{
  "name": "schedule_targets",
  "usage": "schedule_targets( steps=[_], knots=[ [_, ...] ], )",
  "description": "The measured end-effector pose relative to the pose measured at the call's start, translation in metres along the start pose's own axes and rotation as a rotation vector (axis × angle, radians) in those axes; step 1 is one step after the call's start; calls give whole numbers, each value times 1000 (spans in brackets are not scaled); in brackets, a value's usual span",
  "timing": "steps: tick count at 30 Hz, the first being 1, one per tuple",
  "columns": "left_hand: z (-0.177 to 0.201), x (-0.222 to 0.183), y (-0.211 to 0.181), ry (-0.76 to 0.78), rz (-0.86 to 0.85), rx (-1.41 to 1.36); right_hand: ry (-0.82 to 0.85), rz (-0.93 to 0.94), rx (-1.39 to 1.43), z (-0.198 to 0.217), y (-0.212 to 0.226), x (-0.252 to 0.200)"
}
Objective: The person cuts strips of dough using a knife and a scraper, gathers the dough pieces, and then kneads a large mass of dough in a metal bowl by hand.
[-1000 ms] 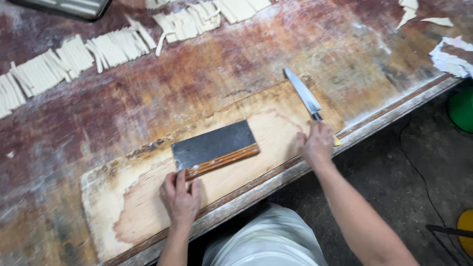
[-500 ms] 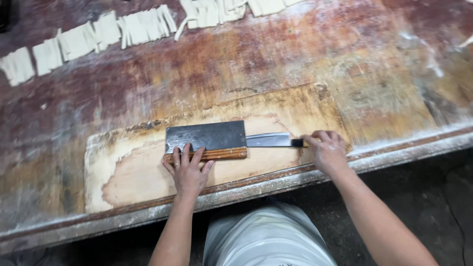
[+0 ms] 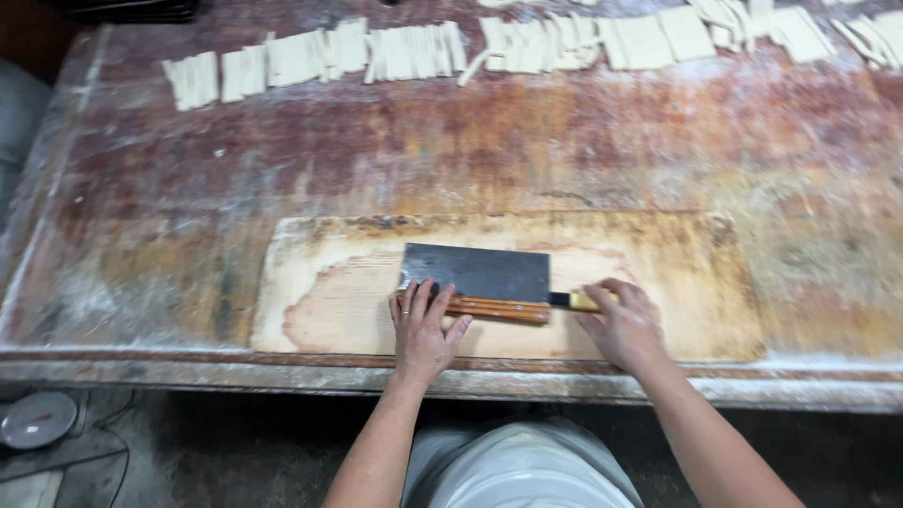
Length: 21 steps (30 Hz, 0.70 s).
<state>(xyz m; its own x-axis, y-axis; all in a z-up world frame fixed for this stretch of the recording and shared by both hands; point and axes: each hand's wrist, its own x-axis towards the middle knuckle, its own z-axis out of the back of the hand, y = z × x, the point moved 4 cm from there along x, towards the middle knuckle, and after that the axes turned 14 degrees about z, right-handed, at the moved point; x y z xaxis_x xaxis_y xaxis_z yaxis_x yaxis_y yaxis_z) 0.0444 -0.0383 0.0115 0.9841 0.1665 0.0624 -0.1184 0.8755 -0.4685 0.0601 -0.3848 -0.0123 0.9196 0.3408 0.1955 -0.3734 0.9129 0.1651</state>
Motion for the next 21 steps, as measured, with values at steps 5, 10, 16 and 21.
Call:
schedule_targets(
  steps=[5,10,16,21],
  knots=[
    [33,13,98,-368,108,54,-49,-209,65,6,-14,-24],
    [75,17,189,232,597,258,175,-755,182,61,-2,-36],
    [49,40,286,-191,660,368,108,-1013,-95,46,-90,-106],
    [82,35,243,-821,200,525,104,-1092,52,65,-97,-97]
  ],
)
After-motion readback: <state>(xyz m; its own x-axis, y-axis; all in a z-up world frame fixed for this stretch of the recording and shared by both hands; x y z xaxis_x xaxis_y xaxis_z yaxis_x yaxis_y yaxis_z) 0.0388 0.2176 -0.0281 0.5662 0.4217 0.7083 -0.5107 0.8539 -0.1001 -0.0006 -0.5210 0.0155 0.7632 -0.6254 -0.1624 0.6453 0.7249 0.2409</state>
